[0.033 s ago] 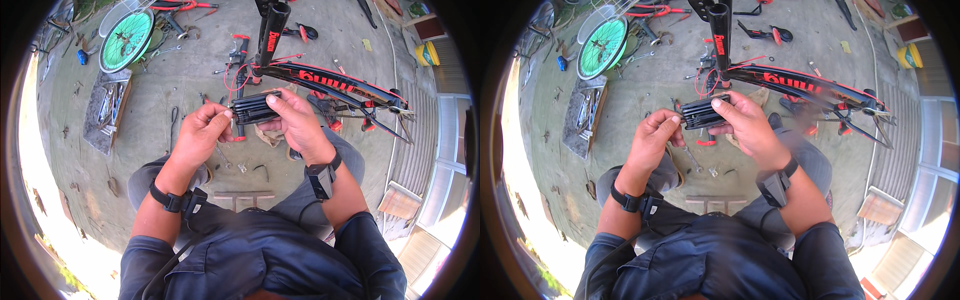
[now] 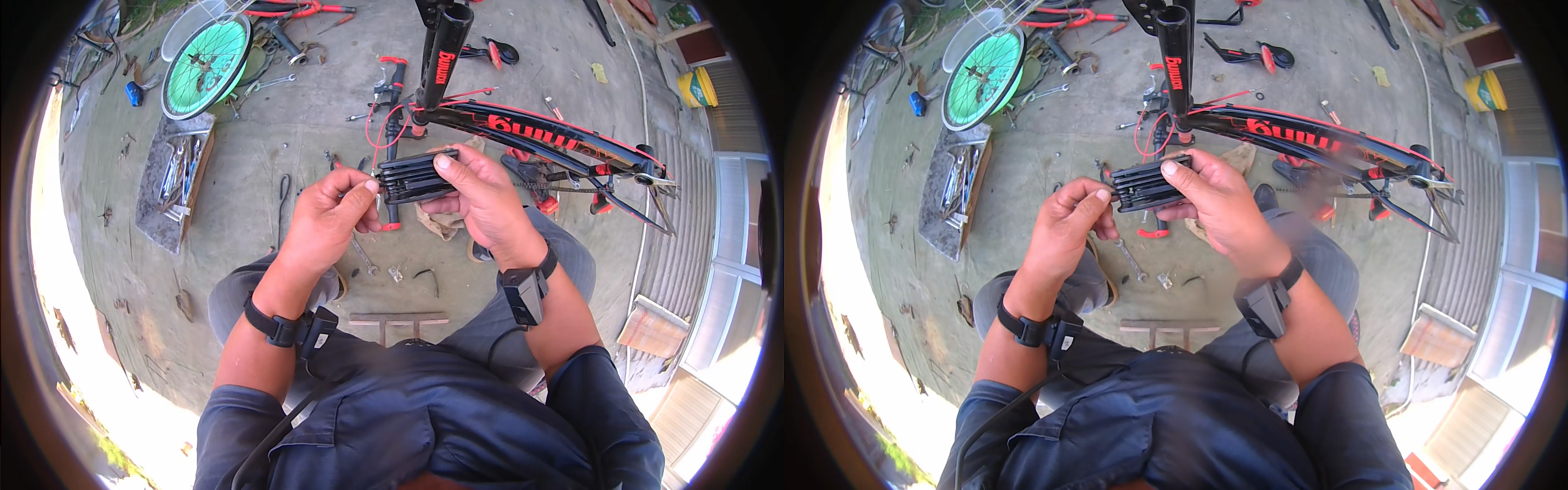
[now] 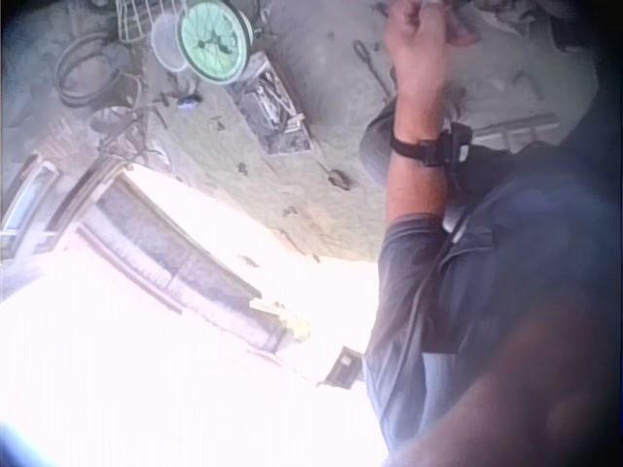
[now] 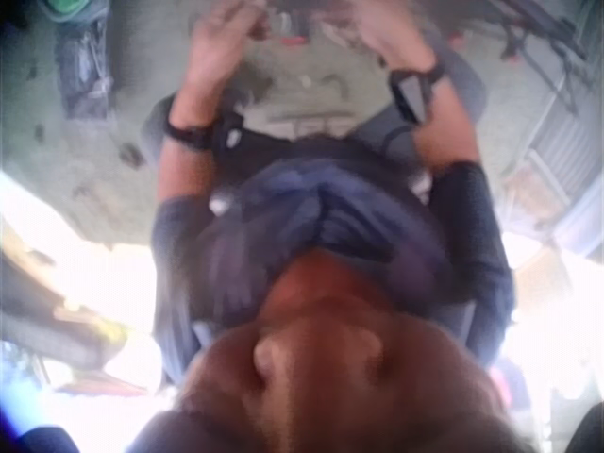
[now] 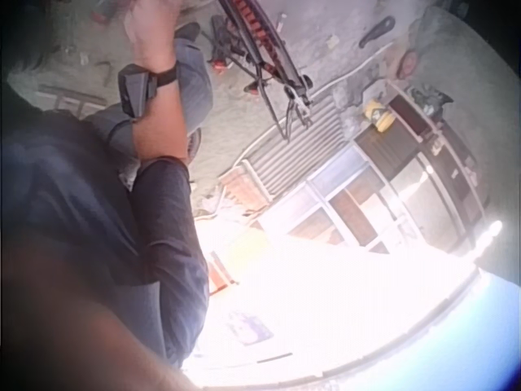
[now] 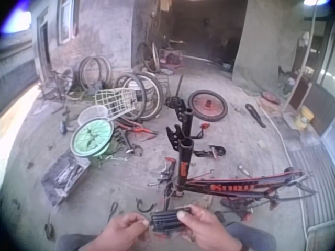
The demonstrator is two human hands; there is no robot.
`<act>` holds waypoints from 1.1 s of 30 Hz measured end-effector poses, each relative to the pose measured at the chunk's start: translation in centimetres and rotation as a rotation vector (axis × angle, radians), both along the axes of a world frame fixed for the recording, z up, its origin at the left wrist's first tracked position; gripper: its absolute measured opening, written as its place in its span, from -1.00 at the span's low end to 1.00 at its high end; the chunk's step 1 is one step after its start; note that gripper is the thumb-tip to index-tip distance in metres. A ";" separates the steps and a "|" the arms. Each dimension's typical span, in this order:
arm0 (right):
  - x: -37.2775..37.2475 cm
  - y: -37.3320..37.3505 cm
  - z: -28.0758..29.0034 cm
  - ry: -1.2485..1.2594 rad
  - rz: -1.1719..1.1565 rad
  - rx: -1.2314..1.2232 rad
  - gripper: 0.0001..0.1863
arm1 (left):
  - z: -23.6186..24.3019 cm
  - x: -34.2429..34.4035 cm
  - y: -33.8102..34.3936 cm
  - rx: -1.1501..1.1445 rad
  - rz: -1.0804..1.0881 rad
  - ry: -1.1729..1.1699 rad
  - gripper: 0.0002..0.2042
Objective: The person cleans a bicycle suspension spring with a cloth, then removes the front fork from the frame. They inspect the spring and wipe the fork steerer tube before reinserting the spring into the fork. The person then reattaches the fork to the bicycle frame and tightens the stem bolts.
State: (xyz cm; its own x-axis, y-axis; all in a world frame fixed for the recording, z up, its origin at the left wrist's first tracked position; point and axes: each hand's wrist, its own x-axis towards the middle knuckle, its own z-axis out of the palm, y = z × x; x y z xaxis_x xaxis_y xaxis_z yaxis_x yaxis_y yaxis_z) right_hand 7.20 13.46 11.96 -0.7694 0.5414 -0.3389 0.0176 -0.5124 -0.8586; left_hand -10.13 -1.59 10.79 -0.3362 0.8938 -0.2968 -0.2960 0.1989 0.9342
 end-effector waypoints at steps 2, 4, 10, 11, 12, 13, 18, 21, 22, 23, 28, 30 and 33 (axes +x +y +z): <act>0.0 0.0 0.0 -0.032 0.010 0.014 -0.66 | 0.0 0.0 0.0 0.004 -0.002 0.004 -0.83; 0.0 -0.1 0.1 -0.022 0.008 0.036 -0.65 | 0.0 0.1 0.0 -0.002 -0.003 0.016 -0.83; 0.2 0.1 0.8 0.018 0.038 -0.083 -0.62 | -0.1 -0.3 0.0 -0.026 0.053 -0.032 -0.81; 0.2 0.2 0.8 0.035 0.032 -0.117 -0.61 | -0.1 -0.4 0.0 -0.019 0.045 -0.041 -0.81; 0.2 0.2 0.8 0.043 0.024 -0.130 -0.59 | -0.1 -0.5 0.0 -0.013 0.038 -0.049 -0.81; 0.2 0.2 0.7 0.051 0.015 -0.143 -0.58 | -0.1 -0.5 0.0 -0.006 0.030 -0.057 -0.82; 0.3 0.3 0.6 0.061 0.005 -0.153 -0.57 | -0.2 -0.5 0.0 -0.006 0.044 -0.047 -0.79; 0.3 0.3 0.6 0.062 0.003 -0.157 -0.57 | -0.2 -0.5 0.0 -0.003 0.043 -0.051 -0.79; 0.3 0.3 0.6 0.061 0.003 -0.157 -0.57 | -0.2 -0.5 0.0 -0.009 0.045 -0.053 -0.79; 0.3 0.3 0.6 0.062 0.004 -0.156 -0.57 | -0.2 -0.5 0.0 -0.006 0.043 -0.052 -0.79; 0.4 0.3 0.8 0.072 0.012 -0.160 -0.57 | -0.1 -0.4 0.0 -0.007 0.050 -0.049 -0.80; 0.5 0.3 0.8 0.077 0.022 -0.157 -0.57 | -0.1 -0.4 0.1 -0.008 0.051 -0.055 -0.80; 0.5 0.3 0.9 0.089 0.031 -0.152 -0.57 | -0.2 -0.5 0.1 -0.009 0.053 -0.062 -0.81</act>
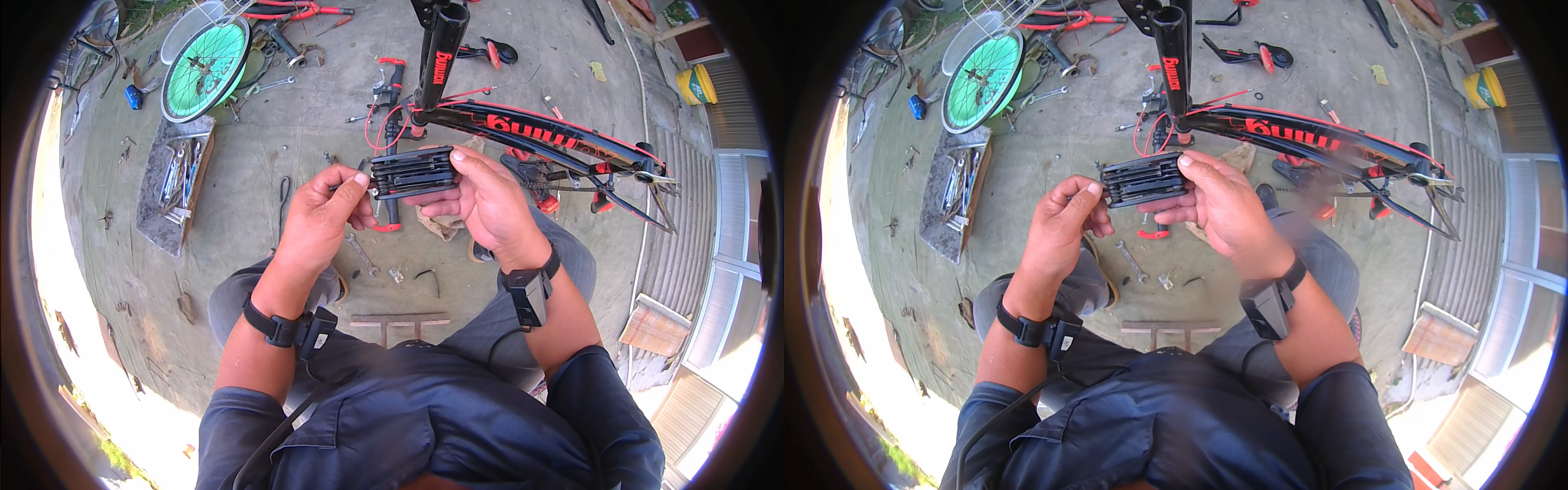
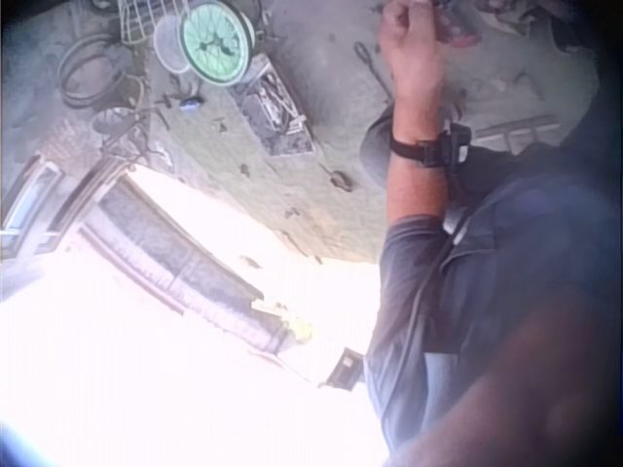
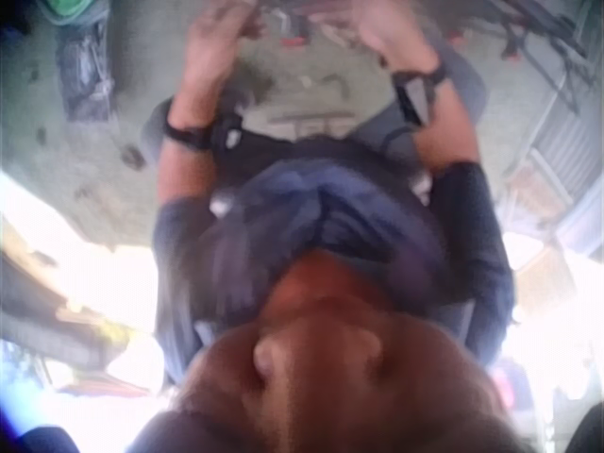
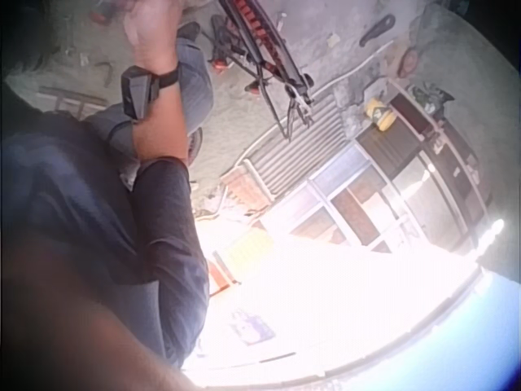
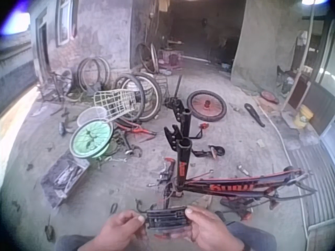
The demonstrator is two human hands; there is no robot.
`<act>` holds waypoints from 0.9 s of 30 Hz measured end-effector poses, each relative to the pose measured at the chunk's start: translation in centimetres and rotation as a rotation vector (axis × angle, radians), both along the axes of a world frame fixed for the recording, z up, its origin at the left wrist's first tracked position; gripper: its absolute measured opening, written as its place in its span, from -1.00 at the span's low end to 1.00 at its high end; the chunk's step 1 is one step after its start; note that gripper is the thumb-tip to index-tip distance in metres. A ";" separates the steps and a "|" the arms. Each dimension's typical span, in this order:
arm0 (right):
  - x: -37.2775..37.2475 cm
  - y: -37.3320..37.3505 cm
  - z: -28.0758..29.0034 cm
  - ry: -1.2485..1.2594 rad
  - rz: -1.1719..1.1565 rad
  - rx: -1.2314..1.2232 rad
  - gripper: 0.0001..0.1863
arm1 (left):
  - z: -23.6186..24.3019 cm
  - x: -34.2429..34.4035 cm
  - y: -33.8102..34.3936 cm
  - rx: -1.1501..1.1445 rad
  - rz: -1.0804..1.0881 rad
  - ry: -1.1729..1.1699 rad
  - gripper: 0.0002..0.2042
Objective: The person cleans a bicycle suspension spring with a cloth, then removes the front fork from the frame. They inspect the spring and wipe the fork steerer tube before reinserting the spring into the fork. The person then reattaches the fork to the bicycle frame and tightens the stem bolts.
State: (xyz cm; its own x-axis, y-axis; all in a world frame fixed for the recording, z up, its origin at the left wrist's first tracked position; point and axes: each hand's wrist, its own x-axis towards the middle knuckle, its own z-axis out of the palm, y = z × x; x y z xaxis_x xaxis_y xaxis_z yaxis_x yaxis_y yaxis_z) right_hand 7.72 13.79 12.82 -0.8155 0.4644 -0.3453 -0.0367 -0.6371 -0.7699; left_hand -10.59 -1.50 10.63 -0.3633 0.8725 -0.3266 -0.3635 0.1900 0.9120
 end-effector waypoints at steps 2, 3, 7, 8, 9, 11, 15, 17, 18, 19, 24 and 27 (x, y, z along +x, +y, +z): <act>0.0 0.0 0.0 0.006 -0.003 -0.001 -0.58 | 0.0 0.0 0.0 0.000 0.003 -0.004 -0.81; 0.0 -0.1 0.1 -0.007 -0.008 0.008 -0.56 | 0.0 0.0 0.0 -0.001 0.005 -0.006 -0.82; 0.0 0.0 0.1 -0.008 -0.004 0.009 -0.57 | -0.2 -0.1 0.0 0.009 0.012 -0.013 -0.84; 0.0 0.0 0.2 0.002 0.001 0.002 -0.59 | -0.2 -0.1 0.0 0.012 0.014 -0.010 -0.84; 0.0 0.0 0.2 0.003 0.002 0.000 -0.59 | -0.3 -0.1 0.0 0.015 0.019 -0.008 -0.84; 0.0 0.0 0.2 0.003 0.000 0.001 -0.59 | -0.3 -0.1 0.0 0.020 0.025 -0.012 -0.85; -0.1 0.0 0.1 -0.011 0.000 0.017 -0.58 | -0.3 -0.1 0.1 0.032 0.052 -0.020 -0.85; -0.1 -0.1 0.1 -0.036 -0.006 0.038 -0.58 | -0.5 0.0 0.1 0.040 0.071 0.008 -0.84; -0.2 -0.1 0.0 -0.049 -0.008 0.054 -0.56 | -0.5 0.1 0.2 0.044 0.080 0.035 -0.84; -0.2 -0.2 0.0 -0.068 -0.013 0.071 -0.54 | -0.6 0.2 0.2 0.068 0.089 0.062 -0.83; -0.4 -0.6 -0.3 -0.121 0.028 0.175 -0.53 | -0.8 0.0 0.5 -0.009 0.065 0.244 -0.77; -0.6 -1.0 -0.5 -0.132 0.050 0.245 -0.55 | -0.6 0.0 0.5 -0.086 0.034 0.368 -0.68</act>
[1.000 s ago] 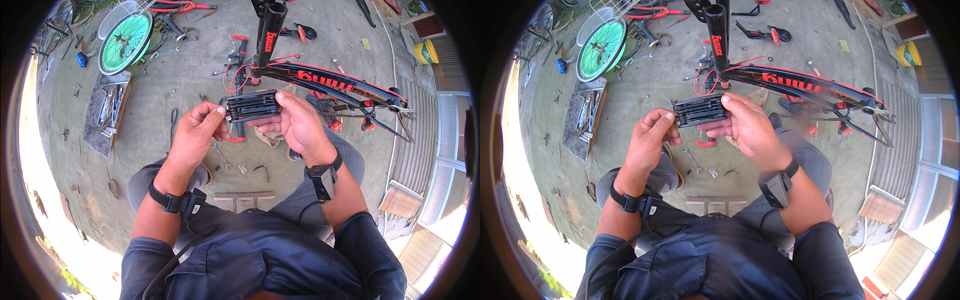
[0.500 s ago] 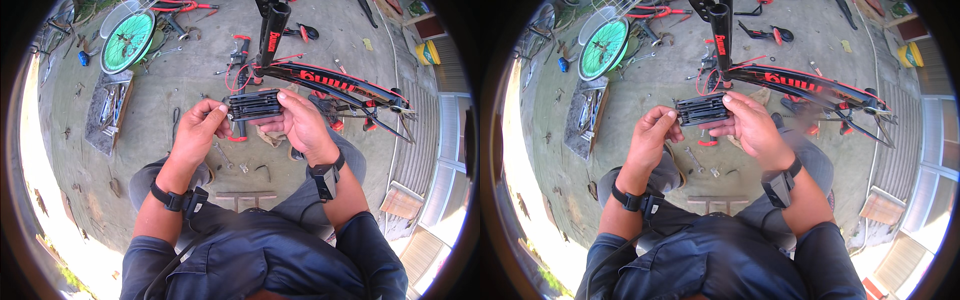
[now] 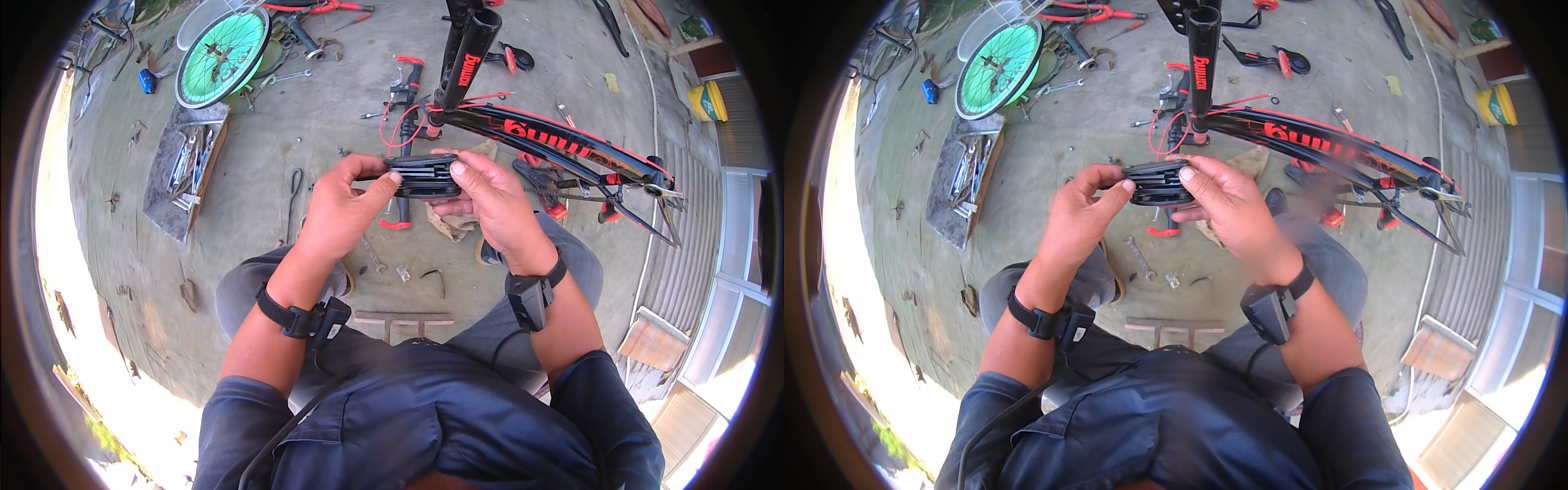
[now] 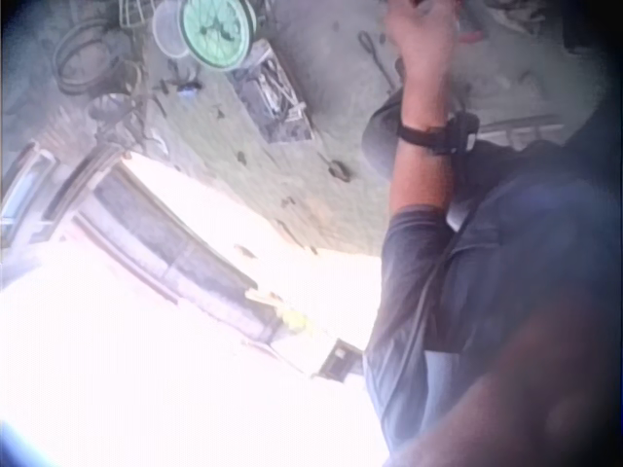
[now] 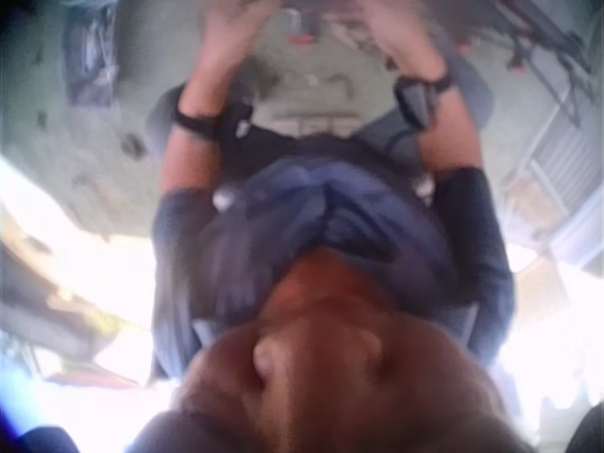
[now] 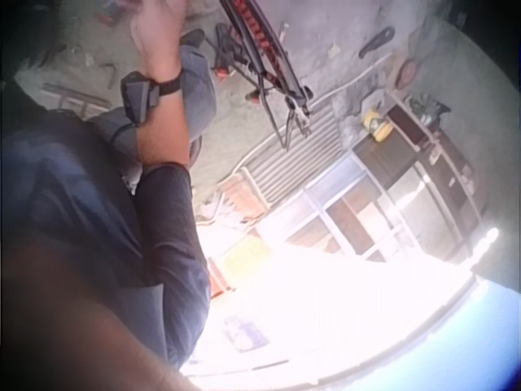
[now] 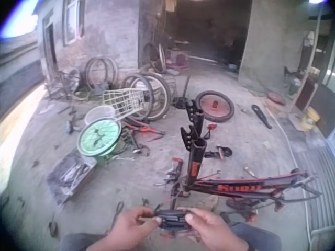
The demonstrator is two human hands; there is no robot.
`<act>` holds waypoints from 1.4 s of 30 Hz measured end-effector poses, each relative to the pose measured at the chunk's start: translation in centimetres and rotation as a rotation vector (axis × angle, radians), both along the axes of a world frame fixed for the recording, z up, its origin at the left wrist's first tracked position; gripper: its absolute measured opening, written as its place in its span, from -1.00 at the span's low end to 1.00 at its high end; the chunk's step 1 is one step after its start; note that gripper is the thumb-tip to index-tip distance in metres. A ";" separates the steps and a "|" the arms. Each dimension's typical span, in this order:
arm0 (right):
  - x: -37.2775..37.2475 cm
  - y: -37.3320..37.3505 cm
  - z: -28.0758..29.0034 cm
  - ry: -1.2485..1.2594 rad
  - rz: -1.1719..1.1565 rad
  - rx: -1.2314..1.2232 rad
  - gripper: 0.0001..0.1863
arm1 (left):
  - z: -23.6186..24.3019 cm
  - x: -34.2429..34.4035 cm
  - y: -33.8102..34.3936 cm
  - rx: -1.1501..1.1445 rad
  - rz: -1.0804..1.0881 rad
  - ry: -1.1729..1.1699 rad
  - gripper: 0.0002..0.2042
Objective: The person cleans a bicycle suspension spring with a cloth, then removes the front fork from the frame. They inspect the spring and wipe the fork steerer tube before reinserting the spring into the fork. The person then reattaches the fork to the bicycle frame and tightens the stem bolts.
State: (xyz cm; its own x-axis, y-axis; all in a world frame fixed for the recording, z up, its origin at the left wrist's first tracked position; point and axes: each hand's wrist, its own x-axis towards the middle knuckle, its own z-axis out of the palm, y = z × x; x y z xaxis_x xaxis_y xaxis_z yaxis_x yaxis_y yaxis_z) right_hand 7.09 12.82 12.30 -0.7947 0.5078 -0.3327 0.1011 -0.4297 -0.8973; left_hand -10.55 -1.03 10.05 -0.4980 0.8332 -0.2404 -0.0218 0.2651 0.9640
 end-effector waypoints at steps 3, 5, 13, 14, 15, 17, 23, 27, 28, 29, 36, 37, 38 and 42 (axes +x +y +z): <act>0.0 -0.5 -0.1 -0.009 0.042 0.078 -0.56 | 0.2 0.4 0.1 -0.045 -0.016 0.034 -0.55; 0.1 -0.7 0.0 -0.011 0.079 0.101 -0.56 | 0.2 0.5 0.3 -0.060 -0.033 0.036 -0.50; -0.1 -1.1 -0.3 -0.054 0.112 0.184 -0.56 | -0.1 1.5 0.5 -0.081 -0.078 -0.040 -0.35; -0.1 -1.1 -0.4 -0.059 0.114 0.185 -0.56 | -0.3 1.5 0.5 -0.070 -0.080 -0.054 -0.37; -0.1 -1.0 -0.4 -0.039 0.122 0.176 -0.56 | -0.4 1.5 0.5 -0.059 -0.081 -0.068 -0.38; 0.0 -0.9 -0.4 -0.019 0.134 0.160 -0.55 | -0.7 1.4 0.5 -0.045 -0.091 -0.059 -0.42; -0.2 -1.3 -0.7 -0.061 0.142 0.345 -0.58 | -0.2 1.0 0.3 -0.079 -0.160 0.002 -0.51; -0.1 -0.2 -0.7 -0.095 0.035 0.276 -0.62 | 0.8 0.2 -0.3 -0.014 -0.225 -0.239 -0.47; 0.0 0.1 -0.6 -0.103 0.024 0.260 -0.62 | 1.0 -0.1 -0.4 0.008 -0.249 -0.303 -0.46; 0.0 0.4 -0.6 -0.106 0.010 0.245 -0.62 | 1.2 -0.3 -0.5 0.032 -0.252 -0.376 -0.45; 0.2 1.4 -0.3 -0.066 -0.082 0.045 -0.63 | 2.1 -1.5 -1.2 0.151 -0.317 -0.649 -0.41; 0.2 1.5 -0.3 -0.051 -0.096 0.022 -0.62 | 2.2 -1.6 -1.2 0.163 -0.323 -0.660 -0.41; 0.2 1.5 -0.2 -0.046 -0.096 0.021 -0.62 | 2.2 -1.6 -1.2 0.150 -0.327 -0.648 -0.41; 0.1 1.2 0.0 -0.028 -0.104 0.004 -0.62 | 2.0 -1.4 -1.1 0.101 -0.297 -0.607 -0.41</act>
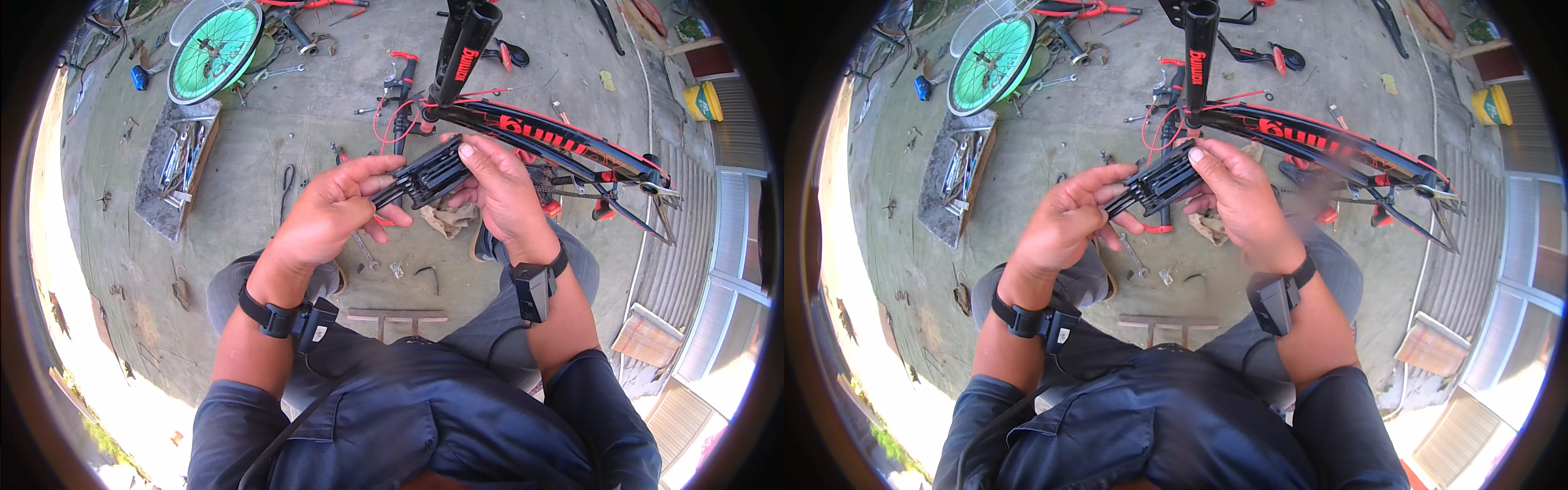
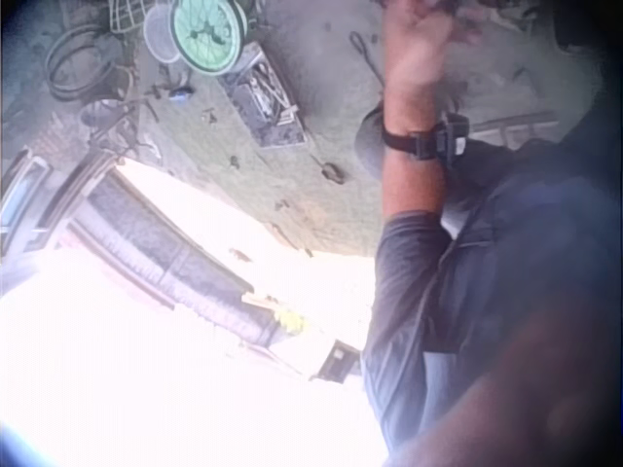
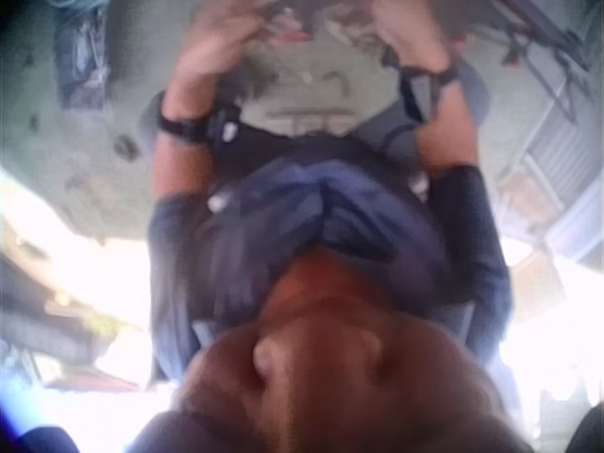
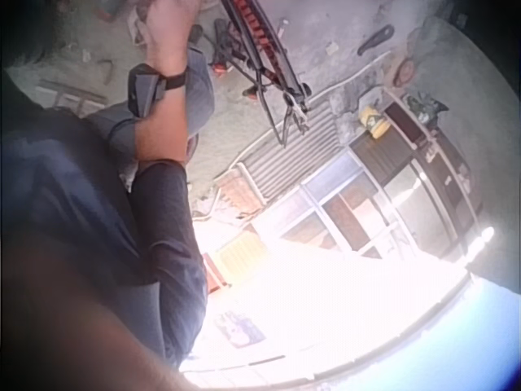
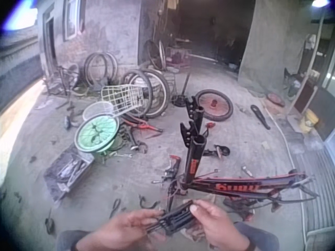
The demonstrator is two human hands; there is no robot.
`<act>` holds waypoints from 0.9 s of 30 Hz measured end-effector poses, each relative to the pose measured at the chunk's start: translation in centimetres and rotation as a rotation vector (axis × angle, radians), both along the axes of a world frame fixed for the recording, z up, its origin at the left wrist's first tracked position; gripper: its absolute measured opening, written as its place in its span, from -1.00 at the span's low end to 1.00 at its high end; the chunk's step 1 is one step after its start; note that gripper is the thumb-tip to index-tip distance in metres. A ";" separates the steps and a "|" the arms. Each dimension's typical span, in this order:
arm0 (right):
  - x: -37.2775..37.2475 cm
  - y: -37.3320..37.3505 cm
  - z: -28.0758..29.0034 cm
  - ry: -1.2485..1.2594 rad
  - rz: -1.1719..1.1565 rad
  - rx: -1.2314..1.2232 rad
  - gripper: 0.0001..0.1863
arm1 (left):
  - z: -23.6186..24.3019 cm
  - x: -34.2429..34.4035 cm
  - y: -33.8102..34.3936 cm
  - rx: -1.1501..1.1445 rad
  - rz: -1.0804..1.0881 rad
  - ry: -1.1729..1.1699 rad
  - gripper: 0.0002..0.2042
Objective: The person cleans a bicycle suspension spring with a cloth, then removes the front fork from the frame. They inspect the spring and wipe the fork steerer tube before reinserting the spring into the fork. The person then reattaches the fork to the bicycle frame and tightens the stem bolts.
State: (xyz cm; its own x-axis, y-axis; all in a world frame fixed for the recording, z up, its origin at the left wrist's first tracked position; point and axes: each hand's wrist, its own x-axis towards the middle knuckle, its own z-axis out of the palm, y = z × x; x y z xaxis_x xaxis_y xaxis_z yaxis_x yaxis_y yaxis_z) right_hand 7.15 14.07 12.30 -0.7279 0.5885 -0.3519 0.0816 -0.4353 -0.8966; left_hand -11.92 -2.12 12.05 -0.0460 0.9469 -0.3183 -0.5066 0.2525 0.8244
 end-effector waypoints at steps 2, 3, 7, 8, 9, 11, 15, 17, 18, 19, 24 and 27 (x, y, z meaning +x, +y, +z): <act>-0.1 -0.2 0.1 0.005 -0.011 -0.007 -0.61 | -0.2 0.2 0.1 -0.008 0.023 0.016 -0.44; -0.1 -0.3 0.2 0.006 -0.018 -0.006 -0.61 | -0.3 0.3 0.2 -0.002 0.032 0.022 -0.47; -0.3 -0.4 0.0 -0.010 -0.005 0.083 -0.56 | -0.6 0.9 0.3 -0.005 0.076 0.013 -0.49; -0.3 -0.4 -0.1 -0.024 0.018 0.147 -0.51 | -0.6 1.0 0.3 -0.012 0.092 0.005 -0.49; -0.2 -0.4 -0.3 -0.038 0.041 0.211 -0.46 | -0.7 1.1 0.3 -0.013 0.105 -0.001 -0.49; -0.3 -0.4 -0.9 -0.049 0.071 0.447 -0.34 | -0.9 1.2 0.4 -0.012 0.117 0.009 -0.48; -0.3 -0.5 -1.9 -0.178 0.097 0.828 -0.12 | -1.4 1.6 0.5 0.003 0.116 0.096 -0.44; -0.2 -0.5 -1.9 -0.265 0.106 0.869 -0.06 | -1.6 1.7 0.5 0.010 0.109 0.140 -0.43; -0.1 -0.5 -1.8 -0.284 0.111 0.894 -0.05 | -1.6 1.8 0.5 0.012 0.103 0.155 -0.42; -0.1 -0.6 -1.7 -0.304 0.116 0.919 -0.05 | -1.7 1.8 0.5 0.017 0.100 0.167 -0.41; -0.4 -0.8 -1.2 -0.365 0.096 1.050 -0.12 | -1.6 1.9 0.4 0.028 0.090 0.194 -0.41; -0.6 -0.9 -1.1 -0.384 0.072 1.113 -0.18 | -1.4 1.9 0.5 0.026 0.086 0.198 -0.41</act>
